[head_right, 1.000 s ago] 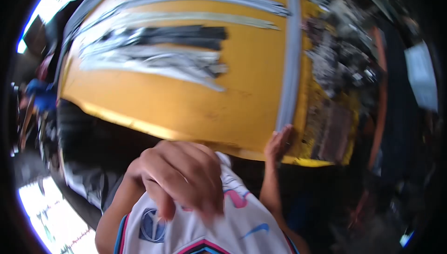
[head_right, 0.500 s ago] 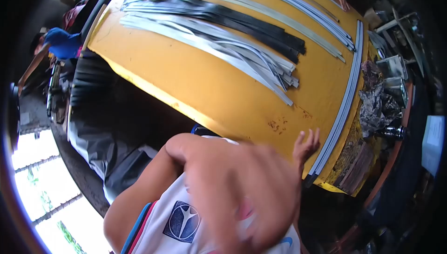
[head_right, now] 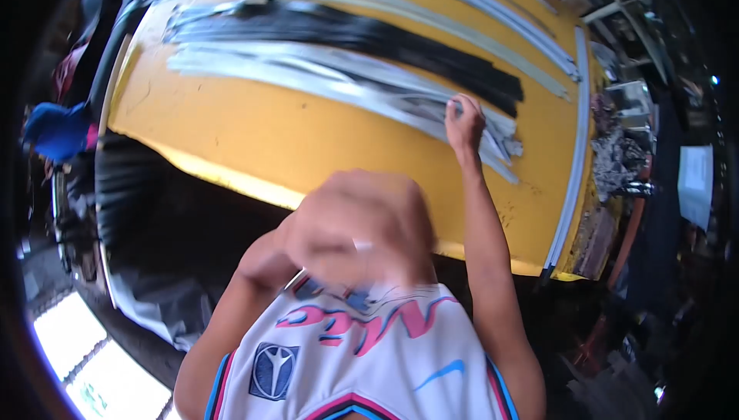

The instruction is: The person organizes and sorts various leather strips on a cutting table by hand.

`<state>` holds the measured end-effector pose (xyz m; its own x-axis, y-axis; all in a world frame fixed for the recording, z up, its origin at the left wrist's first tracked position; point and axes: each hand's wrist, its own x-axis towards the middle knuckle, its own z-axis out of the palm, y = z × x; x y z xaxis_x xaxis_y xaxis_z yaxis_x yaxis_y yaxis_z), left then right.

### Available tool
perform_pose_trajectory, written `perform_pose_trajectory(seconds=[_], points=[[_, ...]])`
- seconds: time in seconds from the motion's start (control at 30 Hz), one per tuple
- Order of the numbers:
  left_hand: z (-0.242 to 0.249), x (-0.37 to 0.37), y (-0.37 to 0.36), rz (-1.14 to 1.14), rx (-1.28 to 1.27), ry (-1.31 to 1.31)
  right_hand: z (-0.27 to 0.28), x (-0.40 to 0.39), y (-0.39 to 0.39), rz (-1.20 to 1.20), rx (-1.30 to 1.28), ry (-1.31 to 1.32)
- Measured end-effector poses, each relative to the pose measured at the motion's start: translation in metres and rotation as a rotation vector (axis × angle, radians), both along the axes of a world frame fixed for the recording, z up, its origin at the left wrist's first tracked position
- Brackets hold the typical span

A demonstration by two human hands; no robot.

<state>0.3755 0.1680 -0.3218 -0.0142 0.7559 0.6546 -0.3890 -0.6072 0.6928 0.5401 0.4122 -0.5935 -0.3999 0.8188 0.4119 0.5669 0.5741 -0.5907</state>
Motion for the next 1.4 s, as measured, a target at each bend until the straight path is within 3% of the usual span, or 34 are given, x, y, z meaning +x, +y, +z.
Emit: perform_pose_trajectory(seconds=[0.03, 0.1, 0.2, 0.27, 0.3, 0.37, 0.4, 0.43, 0.53, 0.67, 0.77, 0.8, 0.83, 0.93, 1.07, 1.17, 1.27, 1.33, 1.4], points=[[-0.023, -0.019, -0.011, 0.058, -0.236, 0.194, -0.004, -0.013, 0.026, -0.01, -0.005, -0.049], [-0.082, -0.045, -0.036, 0.272, -0.45, 0.437, -0.018, -0.032, 0.078, -0.076, -0.059, -0.208], [-0.159, -0.076, -0.109, 0.54, -0.795, 0.602, -0.036, -0.04, 0.134, -0.264, -0.21, -0.453], [-0.19, -0.086, -0.165, 0.686, -1.163, 0.781, -0.031, -0.041, 0.149, -0.391, -0.266, -0.572], [-0.202, -0.089, -0.191, 0.771, -1.139, 0.857, -0.027, -0.04, 0.153, -0.383, -0.239, -0.604], [-0.227, -0.089, -0.237, 0.881, -1.123, 0.783, -0.031, -0.036, 0.163, -0.322, -0.173, -0.691], [-0.233, -0.084, -0.254, 0.892, -1.26, 0.689, -0.034, -0.031, 0.167, -0.331, -0.169, -0.686], [-0.236, -0.079, -0.267, 0.915, -1.282, 0.751, -0.036, -0.026, 0.171, -0.376, -0.167, -0.652], [-0.252, -0.054, -0.294, 0.935, -1.519, 0.407, -0.034, 0.0, 0.195, -0.635, -0.349, -0.529], [-0.286, -0.018, -0.322, 0.959, -1.588, 0.372, -0.043, 0.046, 0.225, -0.762, -0.377, -0.501], [-0.287, 0.018, -0.328, 0.92, -1.665, 0.349, -0.049, 0.056, 0.234, -0.634, -0.342, -0.476], [-0.287, 0.029, -0.325, 0.947, -1.671, 0.402, -0.053, 0.057, 0.239, -0.594, -0.444, -0.487], [-0.277, 0.038, -0.317, 0.951, -1.679, 0.398, -0.051, 0.052, 0.234, -0.59, -0.356, -0.583], [-0.266, 0.059, -0.301, 0.969, -1.715, 0.431, -0.069, 0.056, 0.235, -0.605, -0.225, -0.508], [-0.26, 0.085, -0.284, 1.02, -1.727, 0.385, -0.071, 0.065, 0.249, -0.479, -0.302, -0.601], [-0.259, 0.101, -0.279, 1.023, -1.701, 0.436, -0.067, 0.068, 0.244, -0.483, -0.116, -0.619], [-0.258, 0.107, -0.274, 1.06, -1.701, 0.406, -0.046, 0.062, 0.255, -0.439, -0.162, -0.361], [-0.255, 0.105, -0.265, 1.086, -1.656, 0.431, -0.034, 0.057, 0.281, -0.128, -0.558, -0.245], [-0.254, 0.099, -0.262, 1.091, -1.62, 0.461, 0.021, 0.045, 0.263, -0.113, -0.527, -0.136]])
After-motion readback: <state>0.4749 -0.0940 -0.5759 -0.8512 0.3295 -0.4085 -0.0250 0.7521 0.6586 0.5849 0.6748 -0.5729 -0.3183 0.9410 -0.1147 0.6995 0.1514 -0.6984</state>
